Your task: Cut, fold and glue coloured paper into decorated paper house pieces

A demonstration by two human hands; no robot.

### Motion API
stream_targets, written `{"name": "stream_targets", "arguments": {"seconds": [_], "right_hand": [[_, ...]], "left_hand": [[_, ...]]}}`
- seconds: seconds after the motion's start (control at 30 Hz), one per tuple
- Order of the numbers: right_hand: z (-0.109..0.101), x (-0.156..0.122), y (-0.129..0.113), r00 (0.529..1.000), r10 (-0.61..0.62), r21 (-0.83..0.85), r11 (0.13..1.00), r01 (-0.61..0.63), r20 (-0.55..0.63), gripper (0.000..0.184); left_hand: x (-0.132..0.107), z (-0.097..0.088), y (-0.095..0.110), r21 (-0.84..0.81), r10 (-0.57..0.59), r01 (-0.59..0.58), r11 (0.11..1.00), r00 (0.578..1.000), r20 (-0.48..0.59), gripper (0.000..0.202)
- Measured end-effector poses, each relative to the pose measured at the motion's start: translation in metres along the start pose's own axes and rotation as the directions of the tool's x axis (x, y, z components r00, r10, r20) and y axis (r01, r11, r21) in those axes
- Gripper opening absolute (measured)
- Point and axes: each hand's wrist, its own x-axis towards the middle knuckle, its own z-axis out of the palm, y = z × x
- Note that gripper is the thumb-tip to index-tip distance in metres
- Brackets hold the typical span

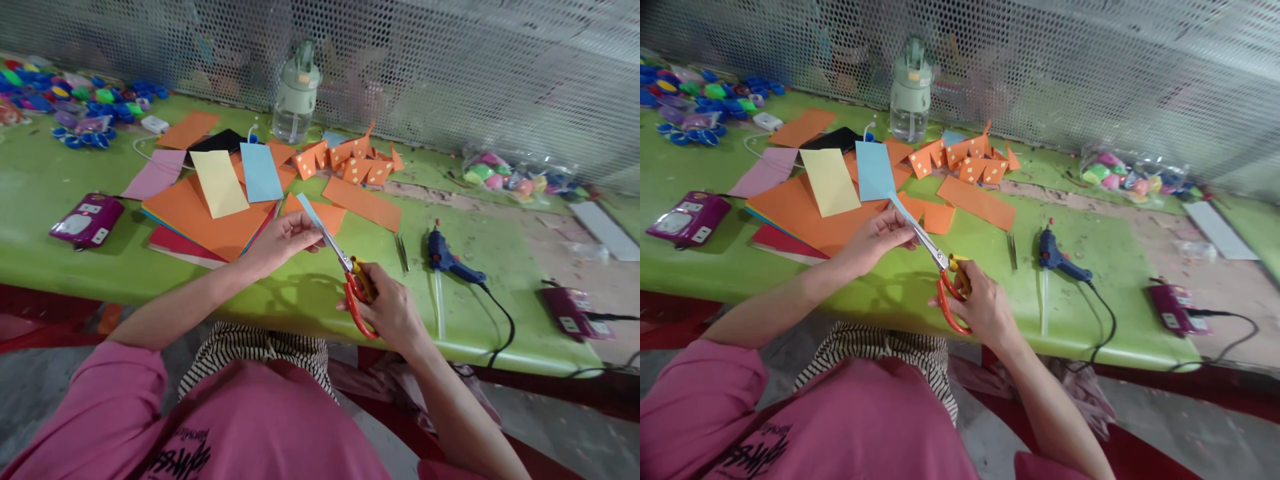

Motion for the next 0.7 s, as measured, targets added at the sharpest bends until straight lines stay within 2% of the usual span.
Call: {"name": "stream_targets", "arguments": {"seconds": [0.47, 0.7], "right_hand": [[0.0002, -0.0036, 0.0038, 1.000, 0.010, 0.014, 1.000, -0.009, -0.023, 0.052], [0.0018, -0.0026, 0.0038, 1.000, -0.007, -0.010, 1.000, 0.007, -0.028, 0.057]], "left_hand": [[-0.0006, 0.0016, -0.0039, 0.012, -0.038, 0.038, 0.999, 0.999, -0.005, 0.026], [-0.0027, 0.0027, -0.0028, 0.026, -0.050, 0.050, 0.998, 0.999, 0.002, 0.025]]}}
